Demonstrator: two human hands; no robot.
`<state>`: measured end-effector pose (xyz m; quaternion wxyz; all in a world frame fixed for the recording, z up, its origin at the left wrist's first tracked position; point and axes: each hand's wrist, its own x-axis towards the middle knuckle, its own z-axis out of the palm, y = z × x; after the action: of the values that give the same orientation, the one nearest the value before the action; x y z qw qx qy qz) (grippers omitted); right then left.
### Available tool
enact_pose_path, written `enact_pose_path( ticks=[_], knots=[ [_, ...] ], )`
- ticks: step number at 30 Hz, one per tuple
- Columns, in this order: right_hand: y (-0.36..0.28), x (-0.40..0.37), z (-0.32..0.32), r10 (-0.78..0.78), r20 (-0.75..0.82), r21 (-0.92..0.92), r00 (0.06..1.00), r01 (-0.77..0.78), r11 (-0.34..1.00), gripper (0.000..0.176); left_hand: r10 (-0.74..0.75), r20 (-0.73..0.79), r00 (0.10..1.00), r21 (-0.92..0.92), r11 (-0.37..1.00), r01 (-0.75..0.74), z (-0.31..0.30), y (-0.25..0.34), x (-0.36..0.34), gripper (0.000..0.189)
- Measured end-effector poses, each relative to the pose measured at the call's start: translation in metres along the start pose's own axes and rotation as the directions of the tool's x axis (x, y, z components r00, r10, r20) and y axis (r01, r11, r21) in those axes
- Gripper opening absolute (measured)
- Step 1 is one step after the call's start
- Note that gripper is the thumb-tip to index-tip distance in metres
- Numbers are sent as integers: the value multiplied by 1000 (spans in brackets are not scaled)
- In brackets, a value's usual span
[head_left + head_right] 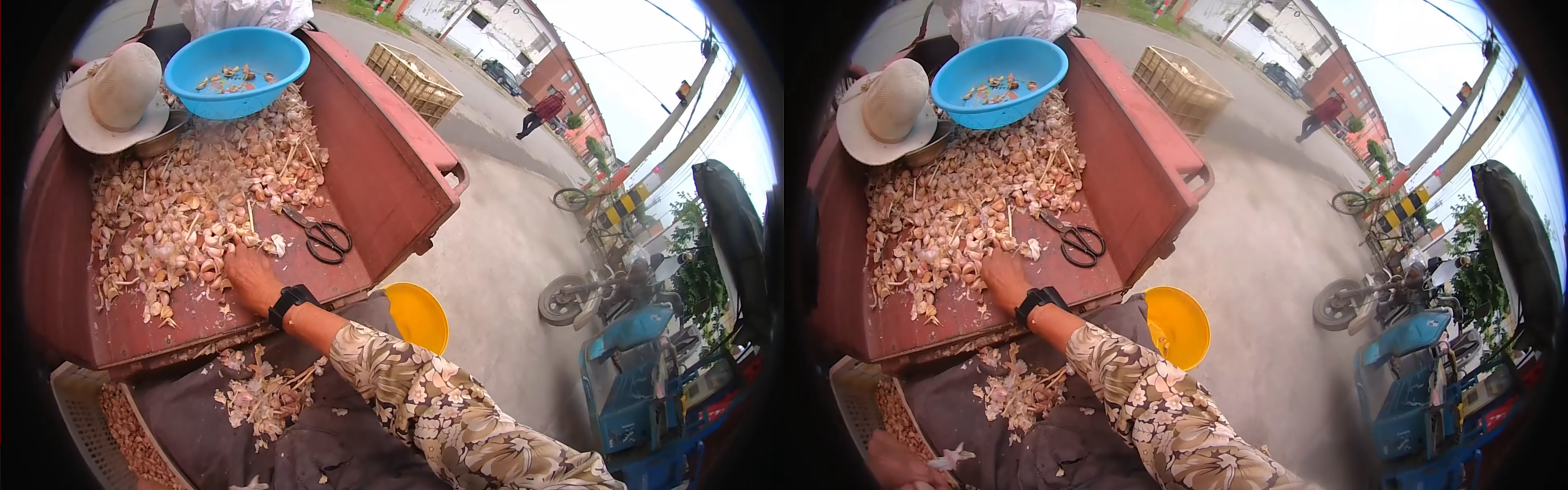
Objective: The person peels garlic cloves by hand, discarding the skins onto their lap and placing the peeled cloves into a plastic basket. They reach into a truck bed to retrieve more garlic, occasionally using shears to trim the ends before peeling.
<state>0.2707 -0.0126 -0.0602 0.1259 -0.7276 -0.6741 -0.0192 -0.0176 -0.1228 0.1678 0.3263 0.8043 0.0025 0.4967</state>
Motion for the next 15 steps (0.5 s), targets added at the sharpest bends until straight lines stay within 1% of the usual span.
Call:
enact_pose_path(
  ticks=[1,2,3,4,5,6,7,8,9,10,11,12,13,14,15],
  knots=[
    [2,-3,3,-14,-85,22,996,16,1000,25,19,-73,997,346,938,7,-19,0,-26,44],
    [2,-4,4,-4,-90,34,996,7,999,24,-70,60,996,652,758,14,-77,-13,-94,43],
    [4,-4,3,4,-94,41,996,0,999,22,-157,191,969,865,494,-90,-136,-26,-166,45],
    [6,-5,2,16,-94,48,995,-12,999,21,-242,12,970,964,260,53,-121,-23,-159,47],
    [4,-8,-3,30,-88,49,996,-26,998,18,-318,-168,933,985,-5,175,-104,-20,-148,50],
    [7,-9,-7,28,-91,67,995,-21,998,17,-321,-359,876,921,-274,277,-89,-20,-142,53],
    [8,-10,-9,23,-93,86,995,-14,996,17,-343,-489,802,854,-375,360,-87,-18,-161,53],
    [8,-9,-12,16,-96,103,995,-6,995,16,-401,-565,721,825,-288,487,-86,-16,-177,52],
    [8,-9,-12,18,-146,188,989,10,982,15,-464,-623,630,766,-200,611,-84,-15,-189,51],
    [9,-8,-12,24,-195,269,981,30,963,13,-533,-658,532,680,-118,724,-73,-17,-174,50],
    [7,-9,-9,33,-236,351,971,53,935,12,-653,-688,317,518,-135,845,-58,-14,-157,46],
    [-6,-16,-19,59,-162,569,985,44,821,12,-668,-617,417,502,73,861,-45,-19,-145,43],
    [-28,-29,-45,65,-86,749,994,21,662,13,-654,-550,520,460,283,842,-29,-28,-137,41],
    [-49,-44,-68,57,-9,883,998,-19,468,14,-699,-507,504,293,410,864,-9,-36,-117,36],
    [-68,-58,-80,6,141,956,990,-137,259,17,-740,-452,498,109,508,854,9,-45,-105,32]
  ],
)
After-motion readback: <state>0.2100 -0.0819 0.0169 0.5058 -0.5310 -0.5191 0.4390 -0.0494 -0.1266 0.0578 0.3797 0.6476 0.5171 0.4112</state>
